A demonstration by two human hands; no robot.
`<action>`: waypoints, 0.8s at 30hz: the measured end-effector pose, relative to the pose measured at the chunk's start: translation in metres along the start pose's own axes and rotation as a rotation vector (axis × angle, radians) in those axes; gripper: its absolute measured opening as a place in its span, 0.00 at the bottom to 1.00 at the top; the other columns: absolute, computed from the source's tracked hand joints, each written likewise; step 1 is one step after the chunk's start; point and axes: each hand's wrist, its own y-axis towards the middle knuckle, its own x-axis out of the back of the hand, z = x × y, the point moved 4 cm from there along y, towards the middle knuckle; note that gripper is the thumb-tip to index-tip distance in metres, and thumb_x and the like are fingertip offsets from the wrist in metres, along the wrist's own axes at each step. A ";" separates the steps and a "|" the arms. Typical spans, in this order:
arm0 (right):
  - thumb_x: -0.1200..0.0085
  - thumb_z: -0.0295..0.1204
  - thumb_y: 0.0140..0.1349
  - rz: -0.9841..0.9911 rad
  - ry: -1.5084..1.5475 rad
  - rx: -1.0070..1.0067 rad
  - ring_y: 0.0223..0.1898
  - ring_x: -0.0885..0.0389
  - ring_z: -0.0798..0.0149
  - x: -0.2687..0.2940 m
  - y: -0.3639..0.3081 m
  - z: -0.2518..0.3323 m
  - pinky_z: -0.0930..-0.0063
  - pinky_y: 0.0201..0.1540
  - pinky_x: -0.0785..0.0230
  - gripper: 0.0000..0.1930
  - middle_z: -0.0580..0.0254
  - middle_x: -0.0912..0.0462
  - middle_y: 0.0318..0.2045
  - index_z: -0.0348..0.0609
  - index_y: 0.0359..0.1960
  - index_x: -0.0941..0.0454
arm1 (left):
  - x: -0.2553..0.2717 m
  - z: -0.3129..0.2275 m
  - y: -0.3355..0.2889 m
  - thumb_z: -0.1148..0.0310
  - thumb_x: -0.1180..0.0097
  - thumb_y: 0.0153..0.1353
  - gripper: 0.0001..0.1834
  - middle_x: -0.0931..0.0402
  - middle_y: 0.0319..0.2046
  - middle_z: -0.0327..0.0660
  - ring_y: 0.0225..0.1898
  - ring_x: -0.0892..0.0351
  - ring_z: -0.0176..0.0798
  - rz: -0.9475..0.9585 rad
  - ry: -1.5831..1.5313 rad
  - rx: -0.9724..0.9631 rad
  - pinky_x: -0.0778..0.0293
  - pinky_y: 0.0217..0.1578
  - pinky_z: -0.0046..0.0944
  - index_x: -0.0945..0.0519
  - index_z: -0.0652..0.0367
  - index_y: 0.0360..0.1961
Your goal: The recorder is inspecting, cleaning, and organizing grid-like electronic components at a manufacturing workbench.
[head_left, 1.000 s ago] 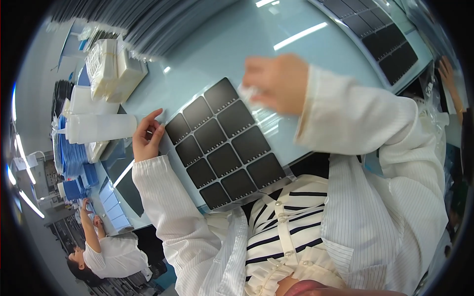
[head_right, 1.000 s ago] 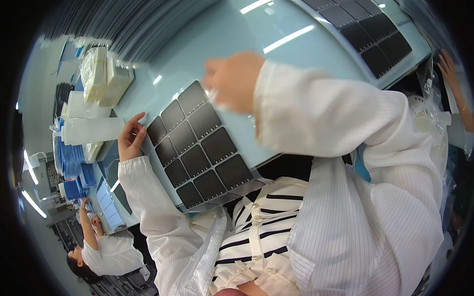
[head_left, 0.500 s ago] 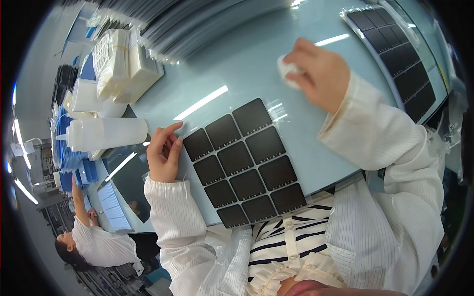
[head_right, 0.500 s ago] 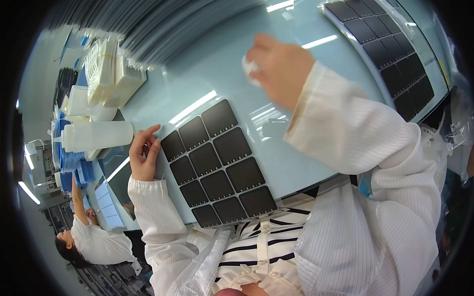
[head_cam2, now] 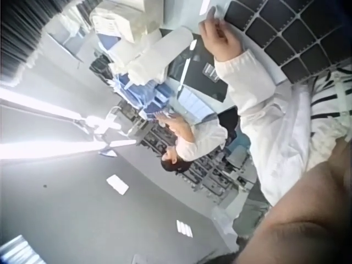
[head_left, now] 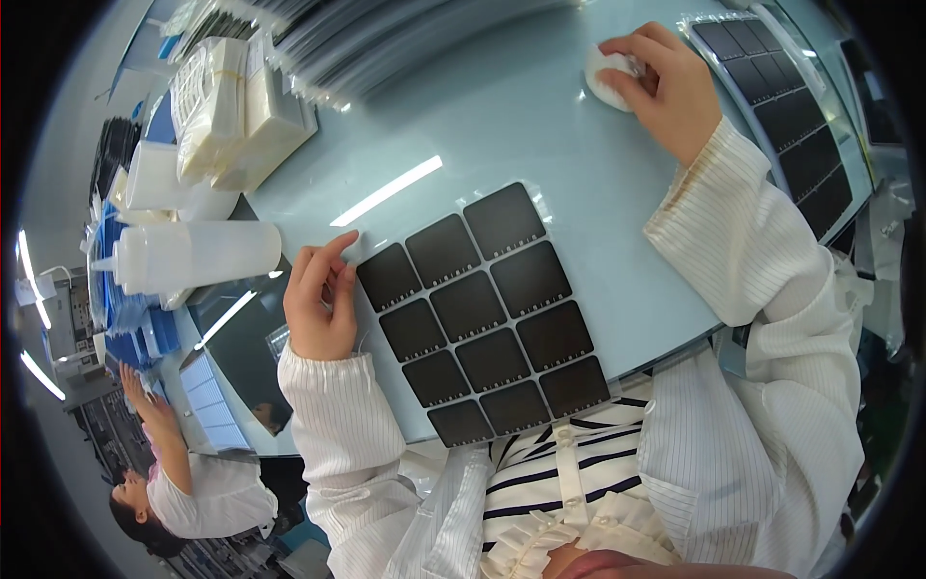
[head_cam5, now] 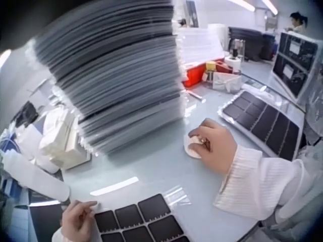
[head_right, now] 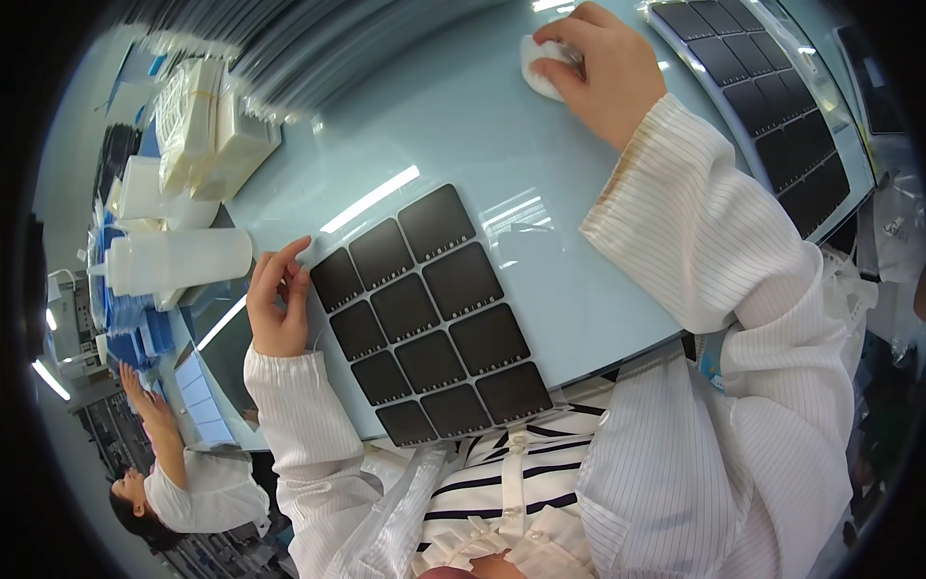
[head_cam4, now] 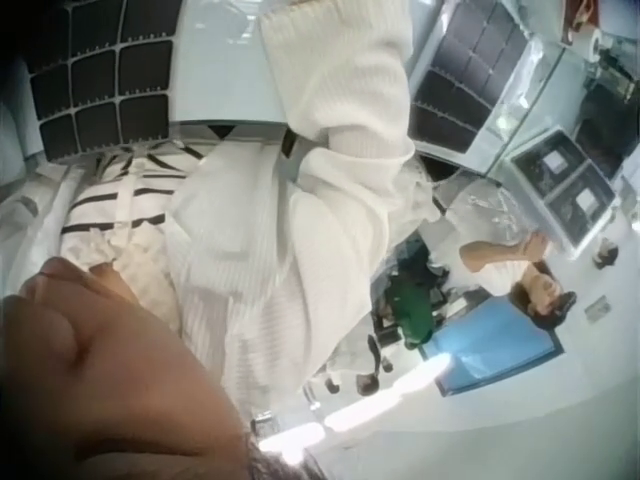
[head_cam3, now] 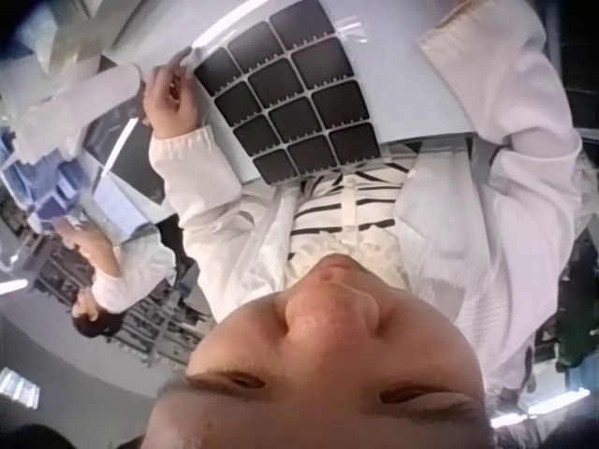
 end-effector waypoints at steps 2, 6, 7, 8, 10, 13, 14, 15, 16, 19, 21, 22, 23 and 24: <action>0.41 0.30 0.52 -0.037 0.024 -0.007 0.25 0.29 0.72 -0.004 0.003 -0.001 0.81 0.29 0.33 0.17 0.65 0.26 0.30 0.42 0.45 0.24 | 0.001 0.002 0.000 0.86 0.52 0.51 0.18 0.38 0.23 0.36 0.21 0.39 0.29 -0.006 -0.010 -0.009 0.40 0.23 0.25 0.22 0.58 0.42; 0.41 0.41 0.48 -0.040 0.213 -0.383 0.36 0.25 0.50 0.011 0.007 0.013 0.59 0.44 0.33 0.24 0.50 0.26 0.39 0.35 0.43 0.25 | 0.003 0.004 -0.001 0.86 0.51 0.50 0.18 0.36 0.23 0.36 0.22 0.38 0.29 -0.042 -0.044 -0.014 0.39 0.24 0.26 0.22 0.58 0.42; 0.41 0.41 0.48 -0.034 0.209 -0.375 0.36 0.25 0.50 0.010 0.001 0.007 0.59 0.44 0.33 0.24 0.50 0.26 0.39 0.35 0.43 0.25 | 0.003 0.005 -0.001 0.86 0.51 0.50 0.18 0.36 0.23 0.36 0.23 0.38 0.29 -0.057 -0.057 -0.027 0.39 0.24 0.26 0.22 0.58 0.42; 0.41 0.36 0.51 -0.037 0.189 -0.265 0.33 0.26 0.62 0.010 -0.010 -0.002 0.71 0.38 0.32 0.21 0.57 0.25 0.36 0.38 0.45 0.26 | 0.004 0.007 -0.002 0.85 0.50 0.50 0.18 0.36 0.23 0.35 0.24 0.37 0.29 -0.069 -0.071 -0.015 0.39 0.25 0.26 0.22 0.58 0.42; 0.41 0.30 0.54 0.111 0.491 -0.196 0.29 0.24 0.73 0.025 -0.023 0.016 0.80 0.30 0.30 0.19 0.62 0.22 0.33 0.37 0.47 0.27 | 0.005 0.007 -0.003 0.84 0.49 0.50 0.17 0.36 0.23 0.35 0.24 0.37 0.29 -0.075 -0.102 -0.010 0.39 0.25 0.26 0.22 0.58 0.42; 0.41 0.29 0.54 1.021 0.953 -0.384 0.23 0.21 0.69 0.039 -0.076 0.062 0.81 0.25 0.29 0.13 0.63 0.20 0.26 0.35 0.40 0.23 | 0.005 0.013 -0.005 0.83 0.48 0.51 0.16 0.36 0.23 0.35 0.24 0.38 0.28 -0.082 -0.132 -0.002 0.39 0.25 0.26 0.22 0.58 0.42; 0.41 0.30 0.55 1.245 0.846 -0.184 0.24 0.20 0.69 0.047 -0.097 0.076 0.82 0.25 0.29 0.12 0.62 0.20 0.25 0.35 0.38 0.23 | 0.005 0.014 -0.005 0.83 0.48 0.51 0.16 0.36 0.23 0.35 0.23 0.38 0.28 -0.073 -0.141 0.004 0.39 0.25 0.26 0.22 0.58 0.42; 0.41 0.37 0.55 1.444 0.750 0.102 0.25 0.20 0.67 0.047 -0.118 0.088 0.79 0.26 0.29 0.17 0.60 0.19 0.26 0.35 0.39 0.23 | 0.003 0.015 -0.005 0.84 0.48 0.50 0.16 0.37 0.22 0.35 0.23 0.39 0.28 -0.059 -0.151 0.007 0.39 0.25 0.26 0.22 0.58 0.41; 0.42 0.40 0.55 1.582 0.702 0.108 0.26 0.20 0.66 0.045 -0.143 0.093 0.78 0.28 0.29 0.19 0.60 0.19 0.26 0.35 0.40 0.23 | 0.002 0.015 -0.005 0.84 0.48 0.50 0.16 0.37 0.22 0.35 0.23 0.39 0.28 -0.064 -0.157 0.002 0.39 0.25 0.26 0.22 0.58 0.41; 0.43 0.46 0.54 1.712 0.520 -0.008 0.29 0.21 0.66 0.027 -0.210 0.101 0.76 0.31 0.29 0.25 0.60 0.20 0.27 0.35 0.43 0.25 | 0.000 0.014 -0.004 0.84 0.47 0.50 0.16 0.37 0.22 0.35 0.23 0.40 0.28 -0.056 -0.157 -0.018 0.40 0.24 0.27 0.22 0.58 0.41; 0.39 0.43 0.51 1.708 0.626 -0.390 0.30 0.22 0.69 0.001 -0.247 0.090 0.76 0.33 0.29 0.25 0.61 0.20 0.28 0.35 0.43 0.26 | 0.000 0.013 -0.003 0.84 0.48 0.50 0.16 0.38 0.22 0.35 0.22 0.41 0.28 -0.055 -0.137 -0.036 0.40 0.24 0.27 0.22 0.58 0.41; 0.37 0.42 0.50 1.493 0.770 -0.518 0.31 0.22 0.69 -0.017 -0.266 0.084 0.76 0.33 0.29 0.25 0.60 0.20 0.30 0.35 0.43 0.27 | 0.000 0.012 -0.004 0.84 0.48 0.50 0.16 0.38 0.22 0.35 0.23 0.41 0.28 -0.054 -0.133 -0.034 0.40 0.24 0.26 0.22 0.58 0.40; 0.36 0.40 0.49 1.270 0.901 -0.628 0.31 0.23 0.69 -0.028 -0.277 0.082 0.75 0.33 0.30 0.25 0.59 0.20 0.32 0.36 0.43 0.27 | 0.001 0.012 -0.005 0.84 0.48 0.50 0.16 0.38 0.22 0.35 0.23 0.41 0.28 -0.056 -0.141 -0.048 0.40 0.24 0.26 0.22 0.58 0.40; 0.34 0.39 0.47 1.179 1.022 -0.684 0.32 0.23 0.70 -0.030 -0.278 0.092 0.76 0.34 0.30 0.25 0.60 0.21 0.33 0.37 0.43 0.26 | 0.001 0.014 -0.004 0.83 0.48 0.51 0.16 0.38 0.23 0.33 0.24 0.40 0.26 -0.051 -0.147 -0.043 0.42 0.24 0.25 0.22 0.58 0.41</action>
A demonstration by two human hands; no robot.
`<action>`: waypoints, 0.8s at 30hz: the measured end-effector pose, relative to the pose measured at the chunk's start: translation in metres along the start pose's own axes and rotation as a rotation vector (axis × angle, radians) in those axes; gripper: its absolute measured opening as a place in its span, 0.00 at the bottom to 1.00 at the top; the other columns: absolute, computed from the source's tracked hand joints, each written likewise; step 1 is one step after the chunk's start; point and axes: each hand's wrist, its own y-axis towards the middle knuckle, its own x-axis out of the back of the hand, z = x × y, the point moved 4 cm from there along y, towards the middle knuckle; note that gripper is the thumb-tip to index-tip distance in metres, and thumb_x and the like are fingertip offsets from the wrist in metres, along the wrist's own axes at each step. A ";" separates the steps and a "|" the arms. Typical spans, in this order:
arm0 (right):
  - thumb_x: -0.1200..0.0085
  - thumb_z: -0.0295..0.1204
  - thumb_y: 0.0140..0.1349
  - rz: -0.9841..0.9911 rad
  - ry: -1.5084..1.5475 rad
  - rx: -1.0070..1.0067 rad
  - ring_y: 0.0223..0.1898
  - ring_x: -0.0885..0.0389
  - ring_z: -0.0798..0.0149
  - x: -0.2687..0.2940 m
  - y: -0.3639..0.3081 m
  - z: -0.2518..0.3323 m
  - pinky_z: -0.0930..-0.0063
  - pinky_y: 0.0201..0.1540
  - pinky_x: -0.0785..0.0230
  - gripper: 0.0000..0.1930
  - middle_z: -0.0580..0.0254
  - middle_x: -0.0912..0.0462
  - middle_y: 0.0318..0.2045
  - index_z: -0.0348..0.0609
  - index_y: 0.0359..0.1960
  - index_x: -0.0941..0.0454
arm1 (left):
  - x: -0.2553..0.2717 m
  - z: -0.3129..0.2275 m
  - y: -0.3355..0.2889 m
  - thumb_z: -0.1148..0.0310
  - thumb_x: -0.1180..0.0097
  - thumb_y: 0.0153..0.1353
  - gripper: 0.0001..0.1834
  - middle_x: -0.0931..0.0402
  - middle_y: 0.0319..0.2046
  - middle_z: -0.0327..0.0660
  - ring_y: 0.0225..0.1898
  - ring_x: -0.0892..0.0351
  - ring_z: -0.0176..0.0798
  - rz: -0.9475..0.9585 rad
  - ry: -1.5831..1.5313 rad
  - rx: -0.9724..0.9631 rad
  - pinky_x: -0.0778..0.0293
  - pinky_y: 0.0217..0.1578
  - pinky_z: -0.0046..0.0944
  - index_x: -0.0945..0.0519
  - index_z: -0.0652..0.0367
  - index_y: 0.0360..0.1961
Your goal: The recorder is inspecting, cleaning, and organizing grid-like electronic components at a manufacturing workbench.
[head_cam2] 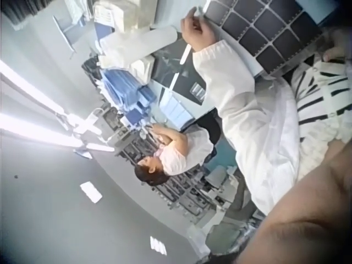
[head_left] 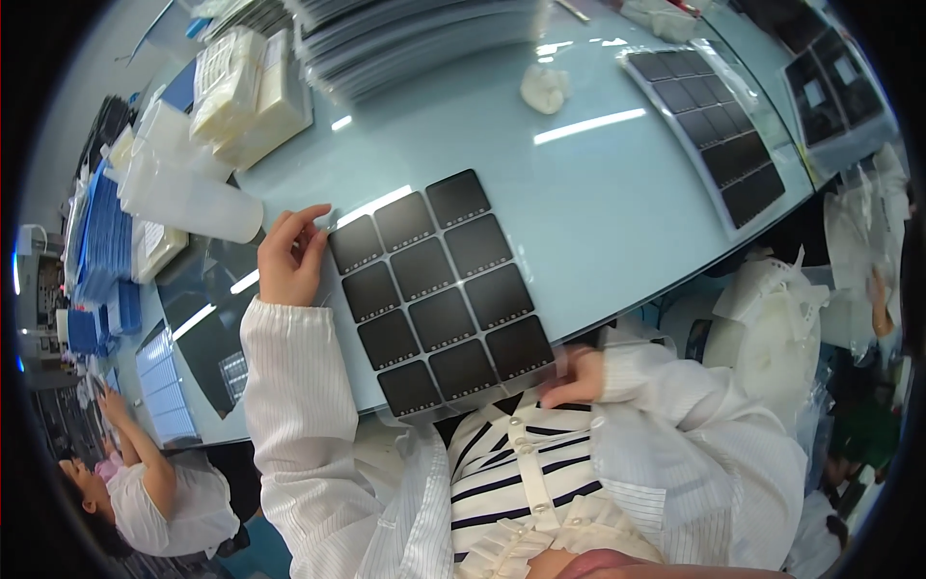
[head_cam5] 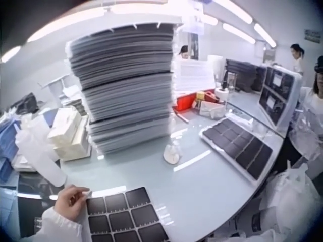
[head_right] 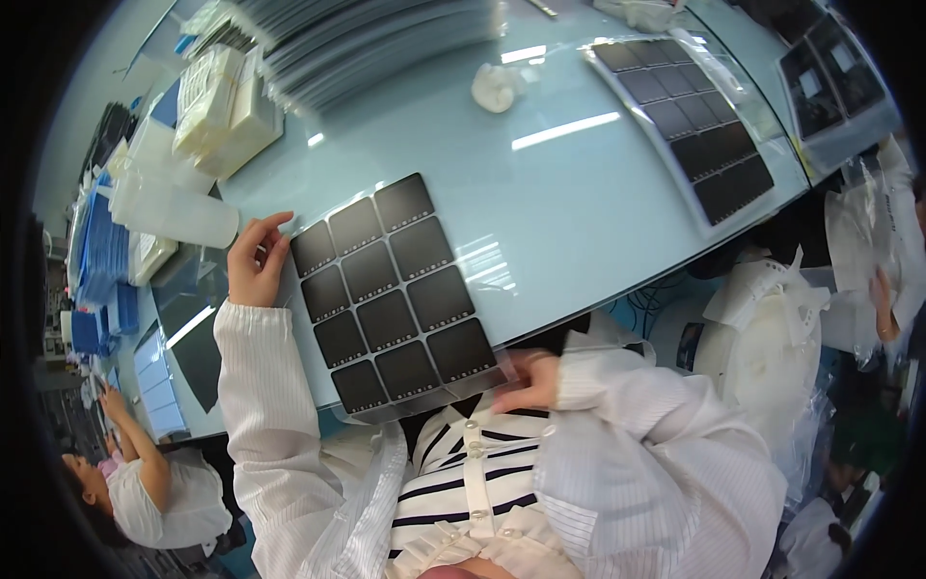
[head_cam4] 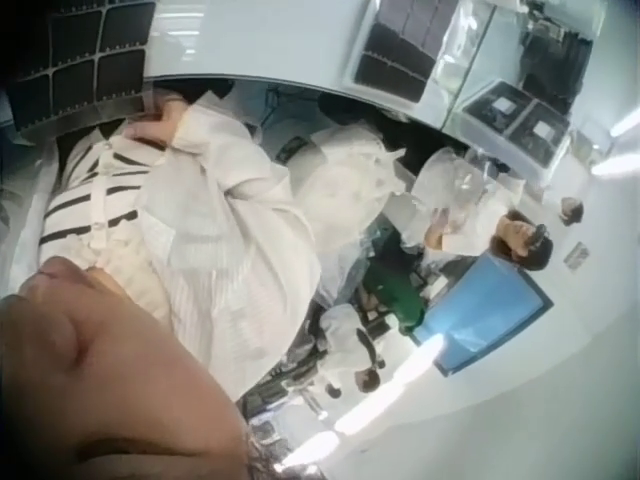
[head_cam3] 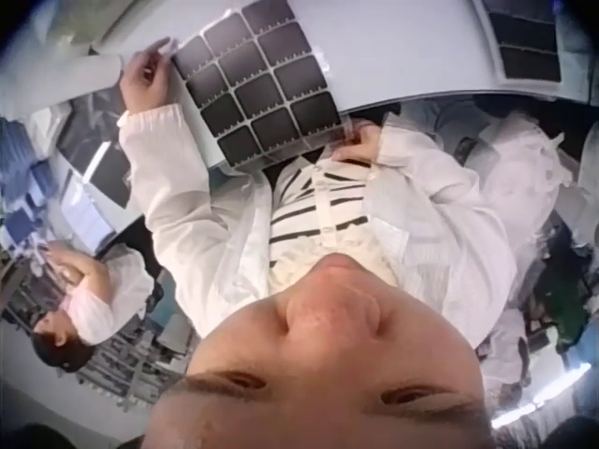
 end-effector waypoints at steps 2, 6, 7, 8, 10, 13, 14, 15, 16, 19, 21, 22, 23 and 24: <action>0.33 0.38 0.46 -0.064 0.067 0.039 0.33 0.24 0.71 -0.015 0.008 0.024 0.78 0.35 0.30 0.23 0.61 0.21 0.33 0.38 0.41 0.26 | 0.000 0.001 0.000 0.81 0.48 0.51 0.15 0.37 0.23 0.31 0.25 0.39 0.25 0.003 0.004 -0.007 0.43 0.25 0.24 0.22 0.57 0.41; 0.41 0.30 0.56 -0.051 0.235 0.186 0.29 0.22 0.73 -0.028 0.007 0.038 0.79 0.35 0.29 0.11 0.64 0.20 0.26 0.37 0.37 0.24 | 0.000 0.006 0.001 0.79 0.48 0.51 0.15 0.38 0.23 0.31 0.26 0.39 0.25 0.014 0.006 -0.049 0.43 0.26 0.23 0.22 0.58 0.42; 0.43 0.30 0.57 -0.046 0.145 0.283 0.29 0.22 0.74 -0.026 -0.001 0.044 0.80 0.34 0.29 0.09 0.64 0.20 0.25 0.36 0.34 0.23 | 0.000 0.008 0.001 0.79 0.48 0.51 0.15 0.38 0.23 0.31 0.26 0.39 0.24 0.020 0.001 -0.052 0.43 0.26 0.23 0.22 0.58 0.42; 0.44 0.30 0.58 -0.036 0.113 0.288 0.29 0.22 0.74 -0.026 -0.008 0.046 0.81 0.35 0.30 0.09 0.64 0.19 0.26 0.35 0.32 0.22 | 0.003 0.008 -0.002 0.76 0.48 0.53 0.14 0.38 0.24 0.30 0.26 0.39 0.24 0.013 -0.008 -0.043 0.43 0.27 0.23 0.22 0.58 0.42; 0.44 0.30 0.58 -0.121 0.191 0.221 0.29 0.22 0.74 -0.016 -0.028 0.058 0.81 0.35 0.30 0.09 0.64 0.19 0.26 0.35 0.32 0.22 | 0.003 0.007 0.000 0.71 0.49 0.58 0.11 0.37 0.25 0.29 0.26 0.40 0.24 -0.004 -0.027 -0.034 0.44 0.27 0.23 0.22 0.59 0.42; 0.40 0.32 0.54 -0.286 0.063 0.161 0.32 0.20 0.74 0.015 -0.060 0.074 0.81 0.36 0.29 0.11 0.65 0.17 0.28 0.38 0.35 0.21 | 0.009 0.005 0.000 0.68 0.50 0.60 0.11 0.37 0.25 0.29 0.26 0.41 0.23 -0.012 -0.034 -0.022 0.46 0.26 0.23 0.22 0.59 0.41; 0.39 0.31 0.53 -0.391 -0.090 0.092 0.30 0.19 0.73 0.030 -0.079 0.090 0.81 0.33 0.28 0.13 0.63 0.17 0.28 0.37 0.37 0.22 | 0.006 0.007 0.001 0.68 0.51 0.61 0.11 0.37 0.25 0.29 0.25 0.42 0.23 -0.008 -0.029 0.006 0.47 0.26 0.24 0.22 0.60 0.41; 0.40 0.30 0.53 -0.471 0.002 0.127 0.26 0.19 0.72 0.042 -0.089 0.095 0.81 0.29 0.28 0.14 0.61 0.17 0.26 0.36 0.39 0.23 | 0.005 0.007 0.001 0.68 0.51 0.61 0.11 0.37 0.25 0.29 0.25 0.42 0.23 -0.005 -0.037 -0.003 0.47 0.26 0.24 0.22 0.60 0.41; 0.41 0.28 0.53 -0.579 0.021 0.151 0.24 0.19 0.71 0.055 -0.100 0.098 0.81 0.28 0.28 0.14 0.59 0.18 0.25 0.34 0.40 0.24 | 0.004 0.007 0.001 0.68 0.51 0.61 0.11 0.37 0.25 0.29 0.25 0.43 0.23 -0.003 -0.027 -0.003 0.47 0.26 0.24 0.22 0.60 0.41; 0.45 0.20 0.53 -0.861 0.066 0.305 0.18 0.21 0.69 0.078 -0.139 0.115 0.82 0.18 0.31 0.06 0.59 0.21 0.19 0.32 0.33 0.24 | 0.001 0.004 0.001 0.67 0.52 0.62 0.11 0.35 0.25 0.31 0.25 0.41 0.25 0.004 -0.016 0.012 0.45 0.26 0.25 0.21 0.60 0.40; 0.47 0.20 0.54 -0.981 -0.092 0.361 0.14 0.25 0.74 0.096 -0.167 0.122 0.85 0.15 0.36 0.07 0.61 0.22 0.18 0.34 0.35 0.24 | 0.002 0.005 0.000 0.67 0.52 0.61 0.11 0.32 0.26 0.33 0.26 0.38 0.27 0.003 -0.014 0.028 0.43 0.26 0.26 0.21 0.60 0.39; 0.47 0.20 0.53 -1.099 -0.098 0.382 0.12 0.28 0.76 0.105 -0.177 0.128 0.85 0.13 0.39 0.06 0.64 0.23 0.16 0.35 0.33 0.23 | 0.006 0.009 -0.003 0.67 0.52 0.61 0.11 0.33 0.26 0.33 0.26 0.39 0.27 -0.002 0.001 0.048 0.43 0.26 0.26 0.21 0.60 0.39; 0.46 0.21 0.53 -1.223 -0.114 0.403 0.10 0.31 0.77 0.119 -0.190 0.127 0.84 0.12 0.42 0.05 0.66 0.25 0.14 0.36 0.32 0.22 | 0.007 0.011 -0.005 0.67 0.52 0.62 0.11 0.33 0.25 0.33 0.25 0.39 0.27 -0.008 0.011 0.063 0.43 0.26 0.26 0.21 0.60 0.39; 0.45 0.22 0.52 -1.313 -0.133 0.466 0.09 0.32 0.77 0.141 -0.206 0.116 0.84 0.12 0.42 0.04 0.67 0.26 0.13 0.36 0.30 0.22 | 0.006 0.009 -0.003 0.68 0.52 0.62 0.10 0.34 0.24 0.34 0.25 0.40 0.27 -0.008 0.011 0.047 0.44 0.25 0.27 0.21 0.60 0.39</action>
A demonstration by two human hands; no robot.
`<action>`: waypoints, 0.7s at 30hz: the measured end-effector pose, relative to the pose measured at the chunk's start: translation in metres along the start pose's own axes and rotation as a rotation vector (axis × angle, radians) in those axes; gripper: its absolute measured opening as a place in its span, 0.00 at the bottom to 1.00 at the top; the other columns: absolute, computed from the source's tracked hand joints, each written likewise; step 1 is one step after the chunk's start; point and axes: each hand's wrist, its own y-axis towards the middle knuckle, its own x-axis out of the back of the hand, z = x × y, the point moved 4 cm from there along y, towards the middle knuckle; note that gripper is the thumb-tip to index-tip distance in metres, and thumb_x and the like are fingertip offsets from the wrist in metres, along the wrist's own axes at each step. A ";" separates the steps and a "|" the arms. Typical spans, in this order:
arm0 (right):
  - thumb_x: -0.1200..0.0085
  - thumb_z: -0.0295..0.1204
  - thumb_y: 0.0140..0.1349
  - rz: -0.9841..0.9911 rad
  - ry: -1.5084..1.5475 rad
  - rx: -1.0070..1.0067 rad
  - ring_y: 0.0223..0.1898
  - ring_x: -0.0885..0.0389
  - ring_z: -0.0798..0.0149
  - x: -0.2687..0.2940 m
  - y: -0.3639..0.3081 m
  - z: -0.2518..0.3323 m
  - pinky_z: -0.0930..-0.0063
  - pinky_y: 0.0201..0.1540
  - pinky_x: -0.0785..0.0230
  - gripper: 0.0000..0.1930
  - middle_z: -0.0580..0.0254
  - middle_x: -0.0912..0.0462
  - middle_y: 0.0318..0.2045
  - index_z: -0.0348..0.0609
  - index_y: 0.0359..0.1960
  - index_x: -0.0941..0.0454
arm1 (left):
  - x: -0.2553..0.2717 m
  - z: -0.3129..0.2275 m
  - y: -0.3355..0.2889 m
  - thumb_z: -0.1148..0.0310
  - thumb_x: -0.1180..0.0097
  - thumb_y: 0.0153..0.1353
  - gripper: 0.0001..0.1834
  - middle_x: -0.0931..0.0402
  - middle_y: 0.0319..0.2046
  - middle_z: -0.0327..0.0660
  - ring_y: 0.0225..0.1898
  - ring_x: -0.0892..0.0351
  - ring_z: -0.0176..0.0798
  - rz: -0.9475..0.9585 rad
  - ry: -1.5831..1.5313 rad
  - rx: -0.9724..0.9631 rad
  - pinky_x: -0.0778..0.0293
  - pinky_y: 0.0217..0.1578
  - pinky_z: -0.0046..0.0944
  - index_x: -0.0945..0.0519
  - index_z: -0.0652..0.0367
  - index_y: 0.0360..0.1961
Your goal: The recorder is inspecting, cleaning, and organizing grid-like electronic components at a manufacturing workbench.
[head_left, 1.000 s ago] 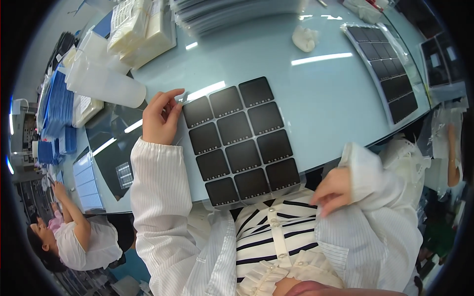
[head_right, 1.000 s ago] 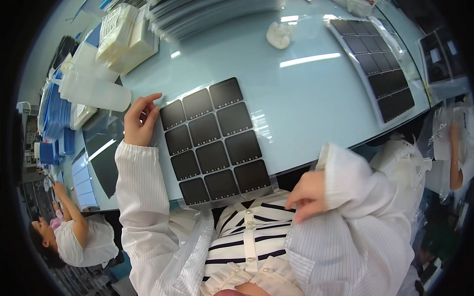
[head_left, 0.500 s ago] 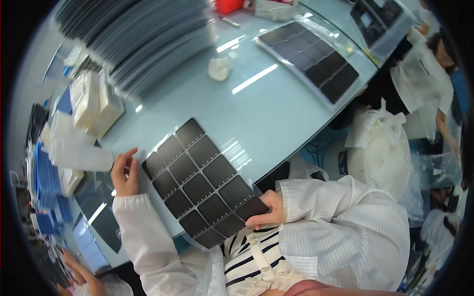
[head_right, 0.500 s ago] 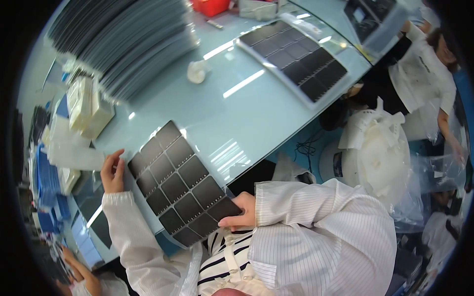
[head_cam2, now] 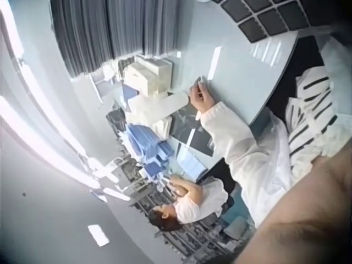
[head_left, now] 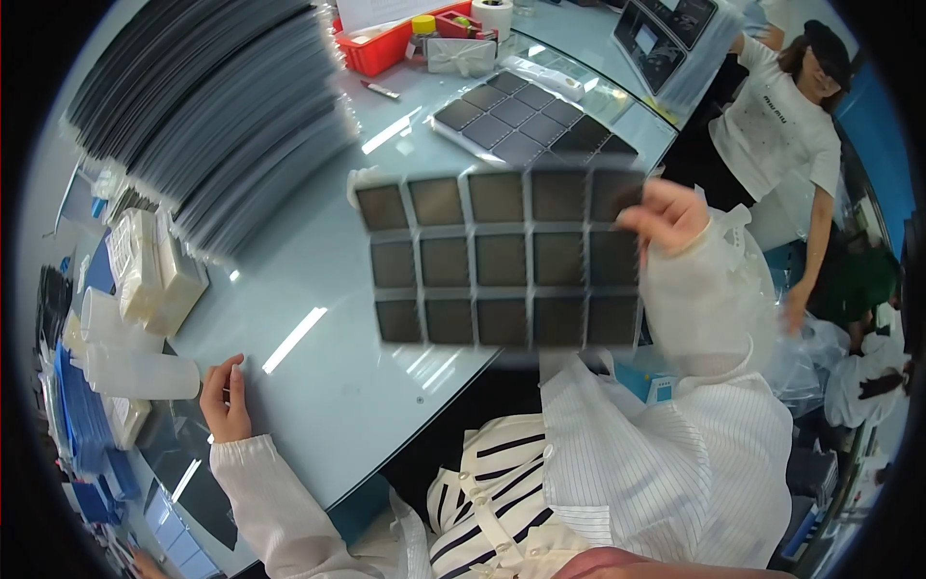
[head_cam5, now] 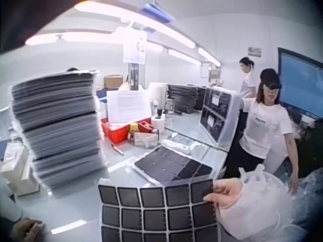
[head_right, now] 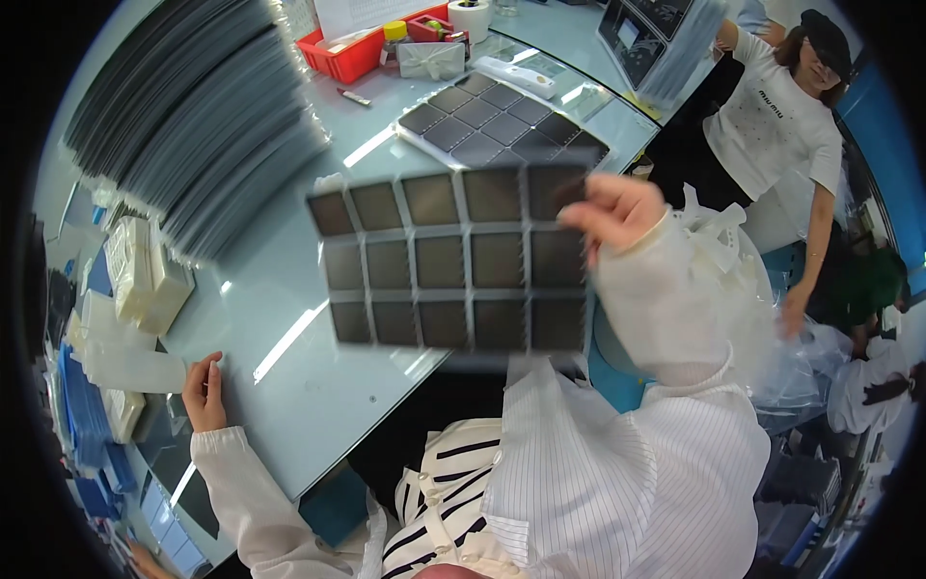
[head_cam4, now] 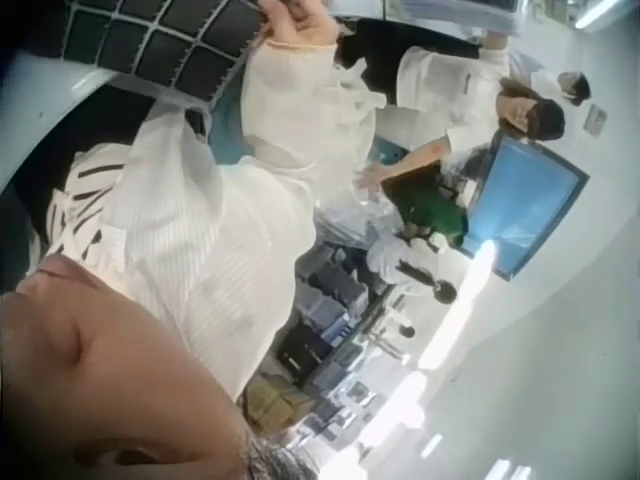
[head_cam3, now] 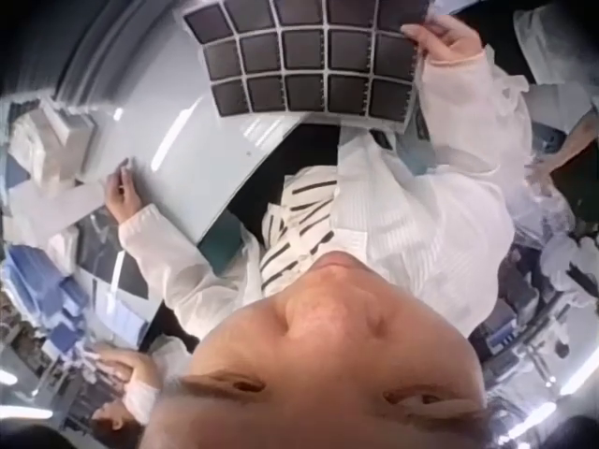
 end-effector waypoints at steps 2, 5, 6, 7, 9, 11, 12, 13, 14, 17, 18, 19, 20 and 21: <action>0.45 0.23 0.53 -0.178 0.083 0.051 0.09 0.32 0.77 0.029 0.014 -0.002 0.84 0.11 0.42 0.04 0.67 0.25 0.14 0.36 0.30 0.22 | -0.006 0.000 0.004 0.68 0.52 0.62 0.10 0.34 0.24 0.33 0.25 0.40 0.27 0.010 -0.011 -0.016 0.44 0.25 0.27 0.21 0.60 0.39; 0.41 0.26 0.53 -0.345 0.287 0.022 0.11 0.31 0.75 0.058 0.043 -0.037 0.84 0.13 0.40 0.07 0.70 0.26 0.14 0.38 0.31 0.25 | -0.005 -0.001 0.005 0.69 0.52 0.62 0.10 0.36 0.24 0.32 0.25 0.41 0.26 0.004 -0.006 -0.021 0.44 0.25 0.26 0.21 0.61 0.39; 0.41 0.26 0.53 -0.345 0.289 0.021 0.11 0.31 0.75 0.061 0.053 -0.052 0.84 0.13 0.40 0.07 0.70 0.26 0.14 0.38 0.31 0.25 | -0.005 -0.002 0.005 0.69 0.51 0.62 0.10 0.37 0.23 0.30 0.25 0.42 0.24 -0.001 -0.008 -0.024 0.45 0.26 0.25 0.21 0.61 0.39; 0.40 0.28 0.54 -0.403 0.294 -0.061 0.11 0.31 0.75 0.065 0.060 -0.070 0.84 0.14 0.38 0.08 0.69 0.26 0.15 0.38 0.31 0.25 | -0.006 -0.003 0.006 0.69 0.51 0.62 0.10 0.37 0.23 0.30 0.25 0.42 0.24 -0.002 -0.006 -0.025 0.45 0.26 0.25 0.21 0.61 0.39; 0.40 0.30 0.54 -0.442 0.308 -0.144 0.11 0.30 0.74 0.067 0.071 -0.081 0.85 0.15 0.37 0.09 0.69 0.26 0.15 0.38 0.31 0.26 | -0.004 -0.005 0.004 0.70 0.51 0.61 0.10 0.33 0.24 0.33 0.25 0.39 0.26 -0.001 0.037 -0.011 0.43 0.25 0.26 0.21 0.59 0.39; 0.39 0.30 0.53 -0.424 0.182 -0.374 0.12 0.29 0.74 0.071 0.075 -0.090 0.85 0.15 0.35 0.10 0.68 0.26 0.15 0.39 0.28 0.27 | -0.004 -0.005 0.003 0.70 0.51 0.61 0.10 0.33 0.24 0.33 0.25 0.39 0.26 -0.005 0.040 -0.017 0.43 0.25 0.26 0.21 0.59 0.39; 0.39 0.30 0.53 -0.393 0.199 -0.357 0.12 0.29 0.74 0.074 0.079 -0.092 0.86 0.15 0.36 0.10 0.66 0.25 0.15 0.40 0.26 0.28 | -0.005 -0.005 0.003 0.70 0.51 0.61 0.09 0.33 0.24 0.33 0.25 0.39 0.26 -0.003 0.036 -0.028 0.43 0.26 0.26 0.21 0.59 0.40; 0.39 0.30 0.53 -0.387 0.199 -0.355 0.12 0.29 0.74 0.075 0.082 -0.093 0.86 0.15 0.36 0.10 0.66 0.25 0.15 0.40 0.26 0.28 | -0.004 -0.005 0.003 0.70 0.51 0.61 0.09 0.33 0.24 0.33 0.25 0.39 0.26 -0.009 0.038 -0.023 0.43 0.26 0.26 0.21 0.59 0.40; 0.39 0.31 0.53 -0.395 0.196 -0.392 0.11 0.29 0.74 0.077 0.085 -0.094 0.86 0.15 0.36 0.10 0.66 0.25 0.15 0.40 0.26 0.28 | -0.003 -0.005 0.003 0.70 0.51 0.61 0.09 0.32 0.24 0.33 0.25 0.38 0.26 -0.002 0.034 -0.020 0.43 0.26 0.26 0.21 0.59 0.40; 0.39 0.32 0.54 -0.370 0.165 -0.431 0.11 0.29 0.74 0.080 0.094 -0.096 0.86 0.14 0.36 0.11 0.65 0.25 0.15 0.39 0.25 0.28 | -0.004 -0.007 0.003 0.71 0.51 0.61 0.09 0.32 0.24 0.33 0.25 0.38 0.26 0.003 0.031 -0.018 0.42 0.26 0.26 0.21 0.59 0.40; 0.39 0.33 0.54 -0.342 0.139 -0.436 0.11 0.29 0.74 0.081 0.097 -0.097 0.86 0.14 0.36 0.12 0.64 0.25 0.14 0.39 0.25 0.28 | -0.004 -0.008 0.003 0.71 0.51 0.61 0.09 0.33 0.24 0.33 0.25 0.38 0.27 0.006 0.032 -0.024 0.42 0.26 0.26 0.21 0.59 0.40; 0.39 0.33 0.54 -0.341 0.137 -0.434 0.11 0.29 0.74 0.084 0.101 -0.098 0.86 0.14 0.36 0.12 0.64 0.25 0.14 0.39 0.25 0.28 | -0.003 -0.007 0.002 0.71 0.51 0.61 0.09 0.33 0.24 0.33 0.25 0.38 0.27 0.004 0.030 -0.023 0.42 0.26 0.26 0.21 0.59 0.40; 0.39 0.33 0.54 -0.345 0.098 -0.458 0.11 0.29 0.74 0.087 0.106 -0.099 0.86 0.14 0.37 0.12 0.64 0.25 0.14 0.39 0.25 0.28 | -0.003 -0.006 0.003 0.71 0.51 0.60 0.09 0.33 0.24 0.33 0.25 0.38 0.27 0.011 0.035 -0.023 0.42 0.25 0.26 0.21 0.59 0.39; 0.39 0.33 0.54 -0.350 0.059 -0.483 0.10 0.30 0.74 0.090 0.108 -0.101 0.85 0.14 0.37 0.12 0.63 0.25 0.14 0.38 0.25 0.28 | -0.003 -0.006 0.004 0.72 0.51 0.60 0.09 0.34 0.23 0.33 0.25 0.38 0.27 0.019 0.039 -0.024 0.42 0.25 0.27 0.21 0.59 0.39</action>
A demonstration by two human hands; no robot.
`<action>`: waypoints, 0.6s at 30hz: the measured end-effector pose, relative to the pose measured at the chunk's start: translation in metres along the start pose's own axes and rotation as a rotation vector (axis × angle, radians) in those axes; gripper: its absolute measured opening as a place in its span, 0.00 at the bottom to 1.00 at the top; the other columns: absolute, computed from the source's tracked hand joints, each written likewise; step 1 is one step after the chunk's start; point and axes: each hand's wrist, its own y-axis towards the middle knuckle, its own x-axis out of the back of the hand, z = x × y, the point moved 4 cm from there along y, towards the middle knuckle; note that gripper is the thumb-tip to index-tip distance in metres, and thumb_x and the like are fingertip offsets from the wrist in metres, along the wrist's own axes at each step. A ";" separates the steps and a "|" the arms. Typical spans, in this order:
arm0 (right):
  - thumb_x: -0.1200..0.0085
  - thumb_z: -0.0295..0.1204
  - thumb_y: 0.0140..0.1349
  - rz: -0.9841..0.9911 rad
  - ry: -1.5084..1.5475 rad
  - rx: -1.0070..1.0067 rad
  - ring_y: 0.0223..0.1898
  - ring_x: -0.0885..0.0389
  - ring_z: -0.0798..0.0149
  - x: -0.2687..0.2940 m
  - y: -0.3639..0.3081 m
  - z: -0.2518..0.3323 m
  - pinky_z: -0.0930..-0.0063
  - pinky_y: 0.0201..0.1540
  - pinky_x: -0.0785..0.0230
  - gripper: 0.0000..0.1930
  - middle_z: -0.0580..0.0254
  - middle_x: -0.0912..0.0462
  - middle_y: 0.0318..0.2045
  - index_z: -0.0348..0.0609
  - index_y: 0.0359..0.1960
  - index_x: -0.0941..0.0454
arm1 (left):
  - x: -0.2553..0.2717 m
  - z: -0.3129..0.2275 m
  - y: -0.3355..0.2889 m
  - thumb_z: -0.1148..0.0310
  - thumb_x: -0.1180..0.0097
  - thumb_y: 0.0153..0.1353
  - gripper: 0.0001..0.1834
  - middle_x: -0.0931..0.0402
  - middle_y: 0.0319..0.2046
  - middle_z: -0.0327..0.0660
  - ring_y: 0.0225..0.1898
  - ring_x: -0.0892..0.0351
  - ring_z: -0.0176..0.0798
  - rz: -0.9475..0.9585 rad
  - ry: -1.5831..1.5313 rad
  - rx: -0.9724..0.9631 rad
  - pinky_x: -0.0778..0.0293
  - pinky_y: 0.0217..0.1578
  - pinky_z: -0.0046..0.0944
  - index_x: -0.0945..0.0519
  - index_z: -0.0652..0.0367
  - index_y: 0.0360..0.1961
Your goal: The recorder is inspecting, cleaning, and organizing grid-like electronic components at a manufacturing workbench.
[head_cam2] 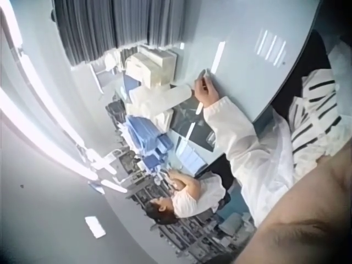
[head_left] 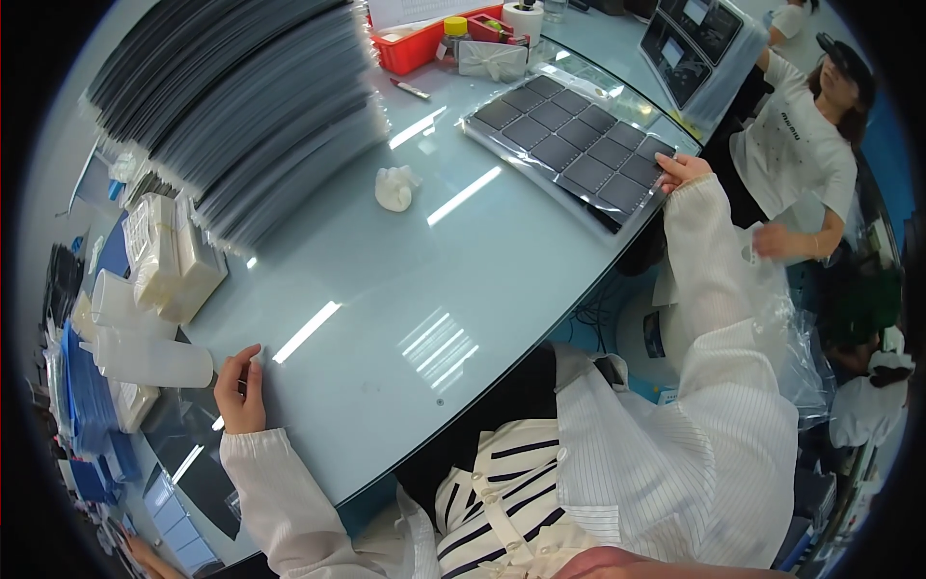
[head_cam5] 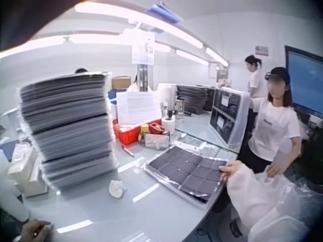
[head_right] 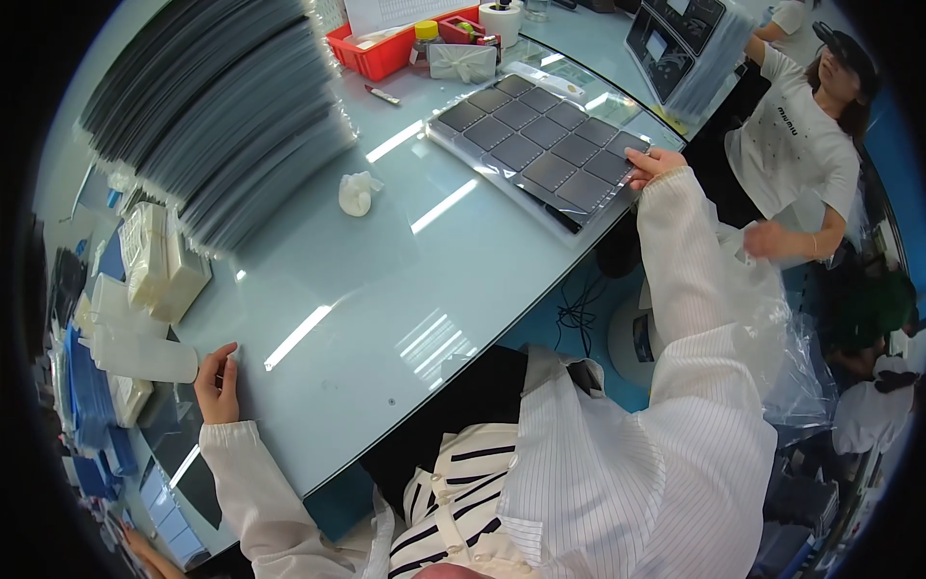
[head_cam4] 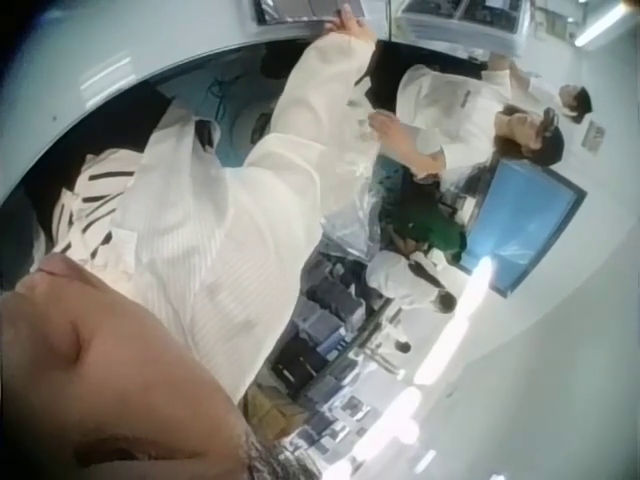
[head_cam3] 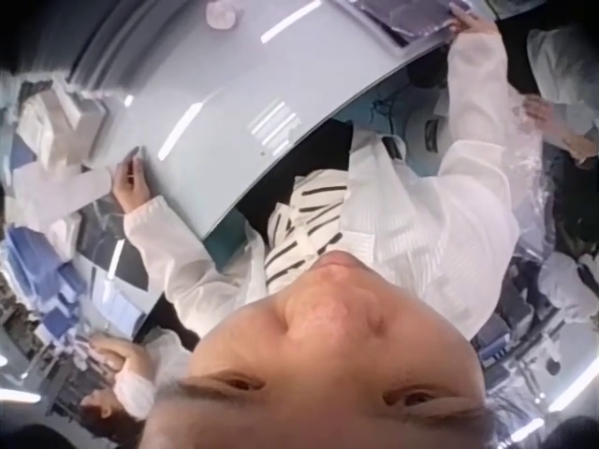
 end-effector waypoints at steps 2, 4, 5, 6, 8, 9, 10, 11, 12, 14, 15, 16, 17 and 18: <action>0.39 0.34 0.54 0.013 -0.034 0.019 0.10 0.29 0.73 -0.001 0.004 -0.001 0.85 0.13 0.38 0.12 0.62 0.24 0.14 0.39 0.24 0.28 | 0.001 0.000 0.000 0.72 0.51 0.60 0.09 0.34 0.23 0.34 0.25 0.38 0.27 -0.002 0.002 -0.012 0.42 0.25 0.27 0.21 0.59 0.39; 0.38 0.33 0.52 0.063 -0.077 0.030 0.10 0.29 0.72 0.003 0.018 -0.006 0.83 0.13 0.39 0.15 0.60 0.24 0.14 0.36 0.34 0.27 | -0.002 -0.002 0.002 0.73 0.51 0.59 0.09 0.35 0.23 0.34 0.25 0.38 0.28 -0.002 -0.007 -0.038 0.41 0.25 0.27 0.22 0.59 0.40; 0.37 0.33 0.51 -0.001 -0.092 0.067 0.10 0.29 0.71 -0.003 0.011 -0.003 0.81 0.12 0.39 0.22 0.60 0.24 0.14 0.34 0.42 0.30 | 0.001 -0.001 0.000 0.73 0.51 0.59 0.09 0.35 0.23 0.34 0.25 0.38 0.28 -0.004 -0.004 -0.020 0.41 0.25 0.27 0.22 0.59 0.40; 0.36 0.33 0.49 -0.072 -0.105 0.106 0.11 0.28 0.70 -0.012 -0.001 0.001 0.80 0.12 0.40 0.29 0.60 0.25 0.14 0.33 0.51 0.34 | 0.001 0.002 0.000 0.74 0.51 0.59 0.09 0.35 0.23 0.34 0.25 0.38 0.28 -0.006 -0.006 -0.008 0.41 0.25 0.27 0.22 0.59 0.40; 0.34 0.33 0.47 -0.130 -0.153 0.099 0.10 0.29 0.70 -0.010 -0.010 0.007 0.78 0.10 0.42 0.41 0.60 0.25 0.14 0.36 0.60 0.45 | -0.001 0.002 0.001 0.75 0.51 0.59 0.09 0.36 0.23 0.35 0.25 0.37 0.28 -0.018 -0.004 -0.020 0.40 0.25 0.27 0.22 0.60 0.40; 0.33 0.34 0.46 -0.271 -0.222 0.258 0.10 0.30 0.71 -0.004 -0.016 0.014 0.78 0.10 0.43 0.41 0.61 0.26 0.14 0.37 0.60 0.44 | -0.001 0.000 0.001 0.75 0.51 0.58 0.09 0.36 0.23 0.35 0.24 0.37 0.28 -0.017 -0.009 -0.034 0.40 0.25 0.27 0.22 0.60 0.40; 0.33 0.34 0.46 -0.406 -0.289 0.417 0.09 0.31 0.72 -0.007 -0.030 0.027 0.78 0.10 0.44 0.41 0.61 0.26 0.14 0.38 0.61 0.44 | -0.001 -0.001 0.001 0.76 0.51 0.58 0.09 0.36 0.23 0.35 0.24 0.37 0.28 -0.019 -0.010 -0.043 0.40 0.25 0.27 0.22 0.60 0.39; 0.33 0.35 0.46 -0.408 -0.331 0.442 0.09 0.34 0.74 -0.010 -0.043 0.040 0.79 0.11 0.44 0.38 0.63 0.26 0.15 0.40 0.58 0.39 | -0.001 0.000 0.000 0.76 0.50 0.57 0.09 0.36 0.22 0.35 0.24 0.38 0.28 -0.029 -0.023 -0.064 0.40 0.25 0.27 0.22 0.60 0.39; 0.33 0.35 0.46 -0.404 -0.320 0.451 0.09 0.34 0.74 -0.016 -0.053 0.056 0.79 0.11 0.44 0.38 0.63 0.26 0.15 0.40 0.58 0.39 | 0.001 0.001 0.000 0.76 0.50 0.57 0.09 0.36 0.22 0.35 0.24 0.38 0.28 -0.043 -0.018 -0.066 0.40 0.25 0.27 0.22 0.60 0.39; 0.34 0.37 0.47 -0.103 -0.311 0.561 0.09 0.35 0.75 -0.039 -0.065 0.088 0.82 0.11 0.43 0.32 0.64 0.26 0.15 0.40 0.54 0.32 | 0.000 0.001 -0.002 0.77 0.50 0.56 0.09 0.36 0.22 0.35 0.23 0.38 0.29 -0.034 -0.017 -0.068 0.40 0.25 0.28 0.22 0.60 0.39; 0.34 0.39 0.48 -0.055 -0.294 0.663 0.12 0.32 0.76 -0.054 -0.077 0.108 0.83 0.15 0.40 0.26 0.65 0.25 0.17 0.42 0.48 0.26 | 0.001 0.001 -0.003 0.77 0.49 0.56 0.10 0.36 0.21 0.35 0.23 0.38 0.29 -0.040 -0.031 -0.064 0.39 0.25 0.28 0.22 0.59 0.39; 0.34 0.39 0.48 -0.040 -0.278 0.678 0.12 0.32 0.76 -0.069 -0.084 0.125 0.83 0.15 0.40 0.26 0.65 0.25 0.17 0.42 0.48 0.26 | 0.001 0.002 -0.004 0.77 0.49 0.55 0.10 0.37 0.21 0.35 0.23 0.38 0.28 -0.044 -0.035 -0.087 0.39 0.24 0.28 0.21 0.58 0.39; 0.35 0.39 0.49 -0.084 -0.369 0.857 0.16 0.29 0.76 -0.086 -0.094 0.148 0.82 0.18 0.37 0.25 0.65 0.24 0.18 0.42 0.47 0.25 | -0.001 0.003 -0.003 0.78 0.49 0.55 0.10 0.37 0.21 0.35 0.22 0.38 0.29 -0.045 -0.059 -0.084 0.39 0.23 0.28 0.21 0.58 0.38; 0.36 0.40 0.50 -0.132 -0.455 1.037 0.20 0.26 0.75 -0.105 -0.108 0.169 0.80 0.21 0.35 0.23 0.65 0.23 0.19 0.43 0.45 0.24 | -0.001 0.004 -0.003 0.78 0.48 0.54 0.10 0.37 0.20 0.35 0.22 0.38 0.29 -0.048 -0.080 -0.081 0.39 0.23 0.29 0.21 0.58 0.38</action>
